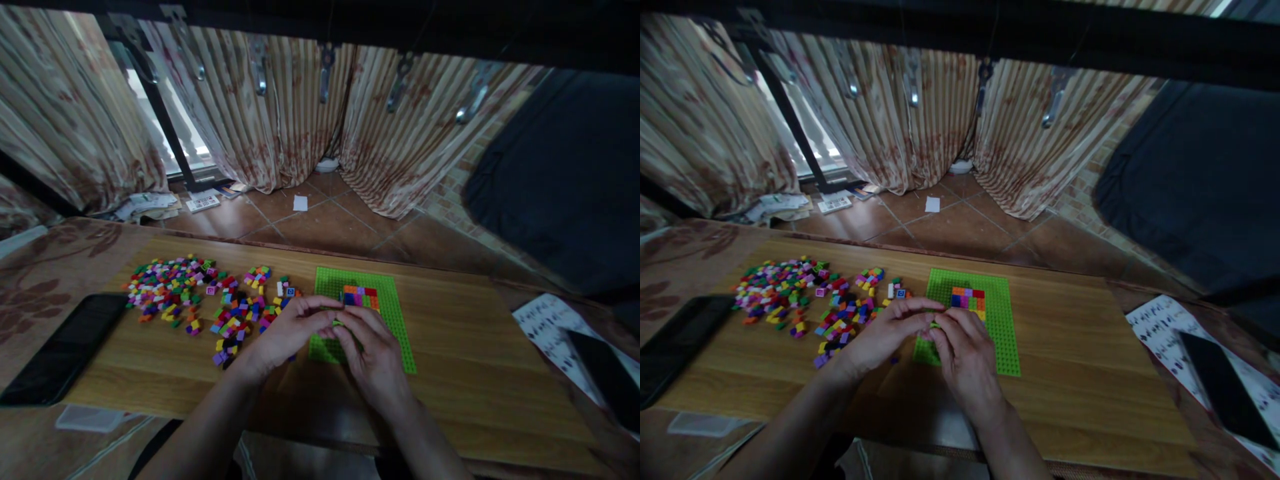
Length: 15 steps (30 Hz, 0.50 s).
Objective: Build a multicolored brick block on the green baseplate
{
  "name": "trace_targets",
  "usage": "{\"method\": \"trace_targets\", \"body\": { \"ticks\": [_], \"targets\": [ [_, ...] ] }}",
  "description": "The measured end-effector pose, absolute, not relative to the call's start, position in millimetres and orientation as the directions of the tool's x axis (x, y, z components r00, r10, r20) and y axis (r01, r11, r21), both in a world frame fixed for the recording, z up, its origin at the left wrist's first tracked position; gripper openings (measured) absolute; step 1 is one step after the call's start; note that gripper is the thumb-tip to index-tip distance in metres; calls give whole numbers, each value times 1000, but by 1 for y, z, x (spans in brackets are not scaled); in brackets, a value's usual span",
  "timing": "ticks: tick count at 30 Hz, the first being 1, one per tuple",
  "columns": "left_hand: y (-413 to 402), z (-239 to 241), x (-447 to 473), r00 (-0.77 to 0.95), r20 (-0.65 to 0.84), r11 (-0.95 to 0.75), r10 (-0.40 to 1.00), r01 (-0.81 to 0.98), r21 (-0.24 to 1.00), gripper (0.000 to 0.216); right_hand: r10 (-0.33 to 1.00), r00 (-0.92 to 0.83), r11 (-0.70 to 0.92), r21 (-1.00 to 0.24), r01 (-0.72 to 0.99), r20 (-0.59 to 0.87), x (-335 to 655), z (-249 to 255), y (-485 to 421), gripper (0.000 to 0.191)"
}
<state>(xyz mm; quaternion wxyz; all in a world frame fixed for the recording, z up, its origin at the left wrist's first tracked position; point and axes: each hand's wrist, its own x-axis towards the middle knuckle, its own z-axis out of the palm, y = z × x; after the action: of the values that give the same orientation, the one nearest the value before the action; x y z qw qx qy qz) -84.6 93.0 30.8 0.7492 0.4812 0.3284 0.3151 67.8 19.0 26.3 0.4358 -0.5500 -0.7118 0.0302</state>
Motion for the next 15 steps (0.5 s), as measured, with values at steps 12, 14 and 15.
{"method": "trace_targets", "body": {
  "ticks": [12,14,15],
  "targets": [
    [90,20,-80,667,-144,328,731,-159,931,31,851,-45,410,-607,681,524,76,30,15,12],
    [88,19,-78,680,-137,327,721,-160,931,33,860,-64,408,-608,681,506,81,30,14,11],
    [88,19,-78,682,-134,321,719,-155,934,33,864,-66,402,-604,688,499,85,30,13,11]
  ]
}}
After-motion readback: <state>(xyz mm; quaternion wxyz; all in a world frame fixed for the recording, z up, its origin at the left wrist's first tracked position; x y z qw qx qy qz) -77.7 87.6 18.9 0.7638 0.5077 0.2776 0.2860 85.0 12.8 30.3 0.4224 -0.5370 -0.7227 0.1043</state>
